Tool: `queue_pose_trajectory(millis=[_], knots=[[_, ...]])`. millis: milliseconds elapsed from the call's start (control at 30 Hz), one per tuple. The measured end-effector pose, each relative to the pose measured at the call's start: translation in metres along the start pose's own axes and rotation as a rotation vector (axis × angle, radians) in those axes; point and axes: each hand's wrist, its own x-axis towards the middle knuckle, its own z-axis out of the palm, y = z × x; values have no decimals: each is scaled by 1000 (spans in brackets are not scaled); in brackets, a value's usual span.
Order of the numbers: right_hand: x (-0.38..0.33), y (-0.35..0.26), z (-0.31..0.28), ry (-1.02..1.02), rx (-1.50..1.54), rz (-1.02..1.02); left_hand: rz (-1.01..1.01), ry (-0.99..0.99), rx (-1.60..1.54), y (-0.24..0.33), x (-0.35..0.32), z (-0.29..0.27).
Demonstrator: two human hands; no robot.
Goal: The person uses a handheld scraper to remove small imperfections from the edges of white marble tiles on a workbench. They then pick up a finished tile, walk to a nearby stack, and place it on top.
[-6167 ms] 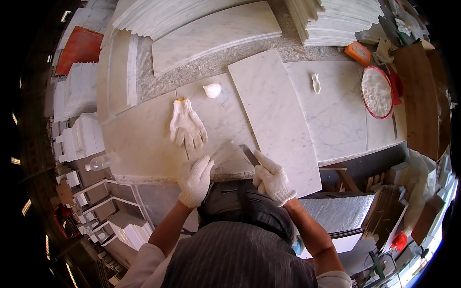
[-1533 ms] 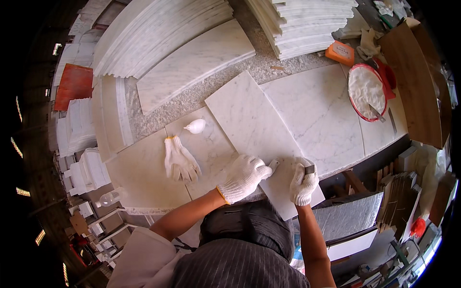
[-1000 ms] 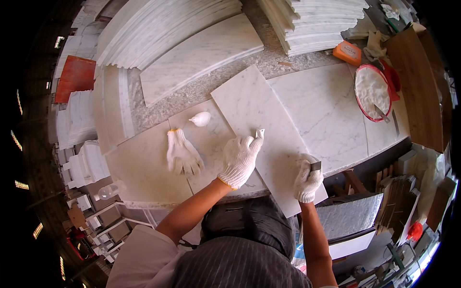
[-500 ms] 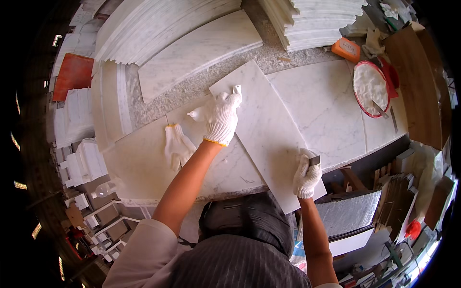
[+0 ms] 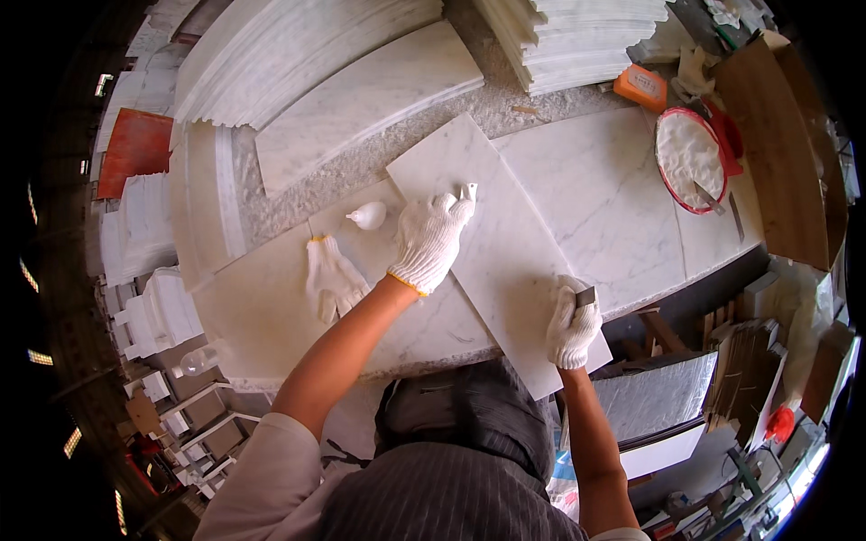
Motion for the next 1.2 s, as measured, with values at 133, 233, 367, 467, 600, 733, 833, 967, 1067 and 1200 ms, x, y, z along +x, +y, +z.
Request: queue_pose_trajectory(millis=[133,233,367,467,600,733,833,967,1067,1200], knots=[[0,0,1,-16,2,9,-77,99,-178,-21,14,3],[1,0,0,-7,-9,1,-139,86,-5,6,2,-1],[-1,2,0,-11,18,45,122,-65,-408,45,-41,-8],[0,-2,-1,-3,14,13,-171,120,-824,59,-39,-3],[-2,1,0,-4,32,21,-152,310,-946,46,2,20],[0,-2,-1,-8,7,18,-15,396,-639,-2,64,33],[-2,-2,0,-9,9,13,-473,550,-685,-38,102,29],[0,0,1,18,-50,-82,-576,611,-593,-53,98,33],[2,-4,-1,-14,13,19,-454,465,-448,-31,86,38],[1,-7,-2,-23,17,-4,-166,390,-737,-32,112,36]])
